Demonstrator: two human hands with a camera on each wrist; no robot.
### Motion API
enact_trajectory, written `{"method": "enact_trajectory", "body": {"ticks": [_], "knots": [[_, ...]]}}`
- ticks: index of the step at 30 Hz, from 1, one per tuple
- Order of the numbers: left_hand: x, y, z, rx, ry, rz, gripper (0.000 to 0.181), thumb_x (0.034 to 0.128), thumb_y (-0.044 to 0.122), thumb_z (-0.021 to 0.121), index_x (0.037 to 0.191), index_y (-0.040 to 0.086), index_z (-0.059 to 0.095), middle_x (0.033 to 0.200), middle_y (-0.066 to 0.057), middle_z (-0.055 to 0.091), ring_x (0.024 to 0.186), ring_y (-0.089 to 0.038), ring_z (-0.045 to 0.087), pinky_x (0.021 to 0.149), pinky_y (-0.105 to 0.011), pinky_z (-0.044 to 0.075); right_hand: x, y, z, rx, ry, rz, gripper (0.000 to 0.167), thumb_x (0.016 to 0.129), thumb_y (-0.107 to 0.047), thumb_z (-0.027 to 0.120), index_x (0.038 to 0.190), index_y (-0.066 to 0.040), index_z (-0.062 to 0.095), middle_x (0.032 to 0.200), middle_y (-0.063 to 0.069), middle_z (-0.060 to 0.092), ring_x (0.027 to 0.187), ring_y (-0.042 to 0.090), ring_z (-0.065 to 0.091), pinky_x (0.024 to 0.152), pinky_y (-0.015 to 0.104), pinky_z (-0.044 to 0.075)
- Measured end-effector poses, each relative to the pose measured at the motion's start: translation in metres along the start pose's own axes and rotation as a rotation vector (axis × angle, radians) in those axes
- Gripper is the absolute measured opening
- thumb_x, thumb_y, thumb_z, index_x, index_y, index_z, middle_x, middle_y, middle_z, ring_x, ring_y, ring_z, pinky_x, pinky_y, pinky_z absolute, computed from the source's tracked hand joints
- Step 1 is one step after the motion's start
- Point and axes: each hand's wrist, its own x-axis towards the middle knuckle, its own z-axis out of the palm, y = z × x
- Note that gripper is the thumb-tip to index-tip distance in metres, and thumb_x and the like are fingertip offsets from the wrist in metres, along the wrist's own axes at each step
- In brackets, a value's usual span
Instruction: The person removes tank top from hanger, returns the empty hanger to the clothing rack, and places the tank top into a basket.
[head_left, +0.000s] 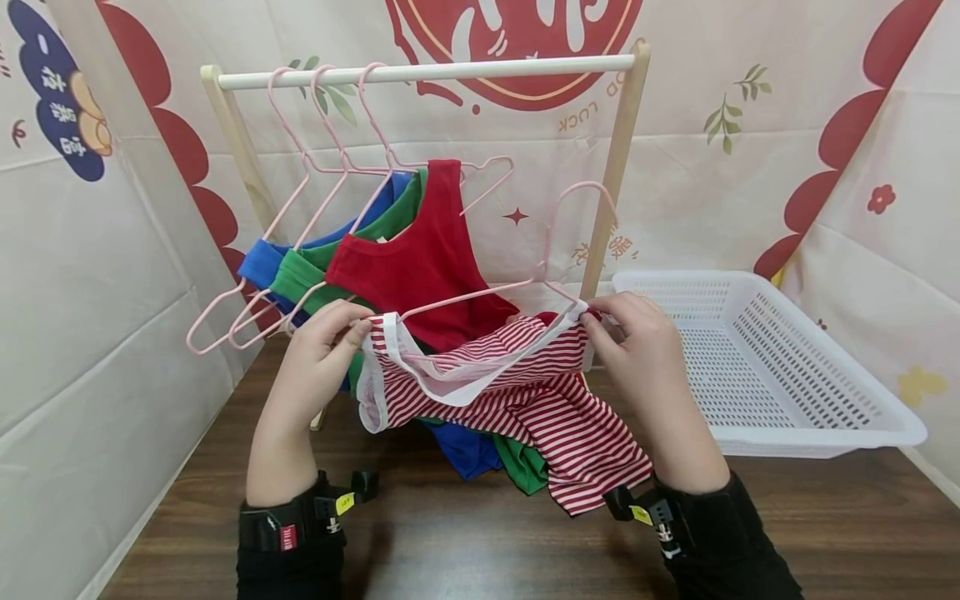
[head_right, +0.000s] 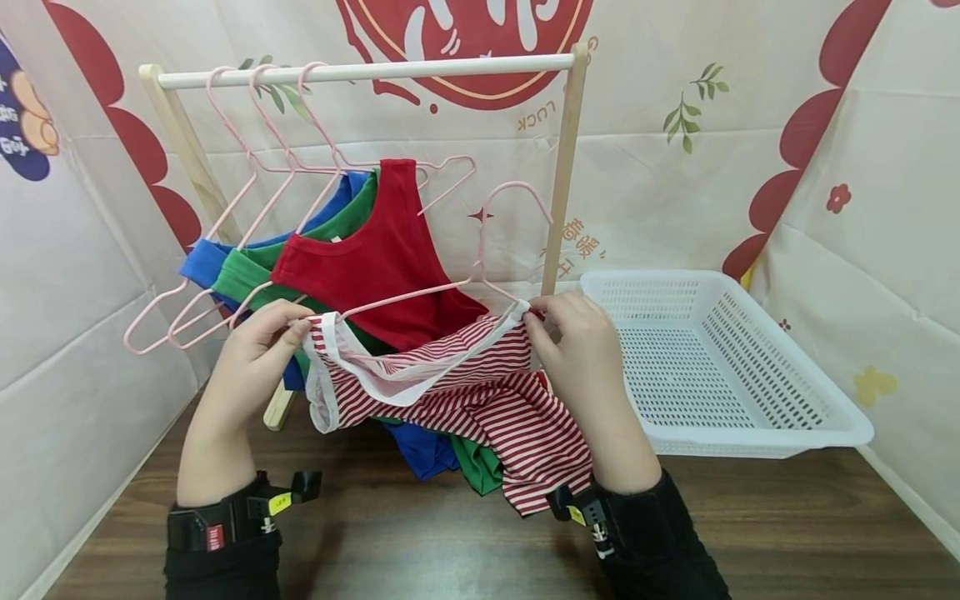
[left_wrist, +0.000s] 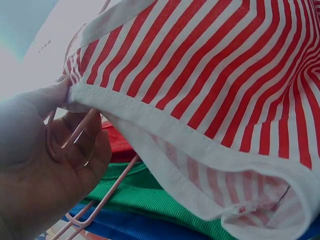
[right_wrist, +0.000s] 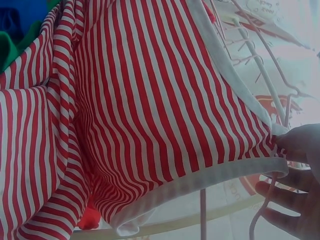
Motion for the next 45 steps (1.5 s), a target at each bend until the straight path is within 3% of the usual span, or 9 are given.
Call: {"method": "enact_trajectory", "body": {"ticks": [12, 17, 23, 32, 45], "knots": [[0.004, 0.003, 0.009, 0.009, -0.049, 0.029, 0.013, 0.0981, 0.011, 0.057, 0.105, 0.006, 0.068, 0.097, -0.002, 0.061, 0.092, -0.014, 0.051, 0.076, -0.028, 0.048, -0.002, -0.005, 0.000, 0.040, 0.003, 0.011, 0.009, 0.091, -0.007, 0.069, 0.097, -0.002, 0.072, 0.091, 0.010, 0.070, 0.088, 0.025, 0.062, 0.073, 0.043, 0.053], [0.005, 0.004, 0.012, 0.005, -0.079, 0.009, 0.014, 0.0987, 0.013, 0.057, 0.105, 0.007, 0.068, 0.100, -0.002, 0.060, 0.094, -0.015, 0.051, 0.077, -0.033, 0.049, -0.003, -0.006, -0.001, 0.060, -0.004, 0.029, 0.009, 0.091, -0.007, 0.068, 0.097, -0.002, 0.072, 0.092, 0.009, 0.069, 0.089, 0.024, 0.062, 0.073, 0.044, 0.055], [0.004, 0.006, 0.013, 0.005, -0.091, 0.023, 0.012, 0.0981, 0.012, 0.058, 0.105, 0.007, 0.067, 0.098, -0.002, 0.059, 0.093, -0.015, 0.052, 0.076, -0.032, 0.049, -0.004, -0.007, -0.001, 0.097, -0.007, 0.046, 0.008, 0.091, -0.005, 0.067, 0.097, -0.001, 0.071, 0.093, 0.009, 0.068, 0.092, 0.023, 0.063, 0.075, 0.042, 0.056], [0.005, 0.009, 0.014, -0.009, -0.119, 0.019, 0.013, 0.0981, 0.011, 0.058, 0.106, 0.006, 0.067, 0.101, -0.003, 0.060, 0.095, -0.017, 0.053, 0.078, -0.034, 0.051, -0.005, -0.008, 0.000, 0.221, 0.006, 0.127, 0.010, 0.093, -0.008, 0.065, 0.099, -0.002, 0.072, 0.092, 0.003, 0.067, 0.082, 0.012, 0.058, 0.074, 0.012, 0.049], [0.004, 0.007, 0.016, -0.046, -0.128, -0.034, 0.018, 0.0985, 0.011, 0.057, 0.114, 0.004, 0.064, 0.106, -0.008, 0.061, 0.097, -0.020, 0.054, 0.082, -0.034, 0.051, -0.006, -0.008, -0.006, 0.473, 0.022, 0.219, 0.011, 0.092, -0.006, 0.067, 0.099, 0.001, 0.072, 0.090, 0.002, 0.065, 0.072, 0.016, 0.050, 0.060, 0.018, 0.043]]}}
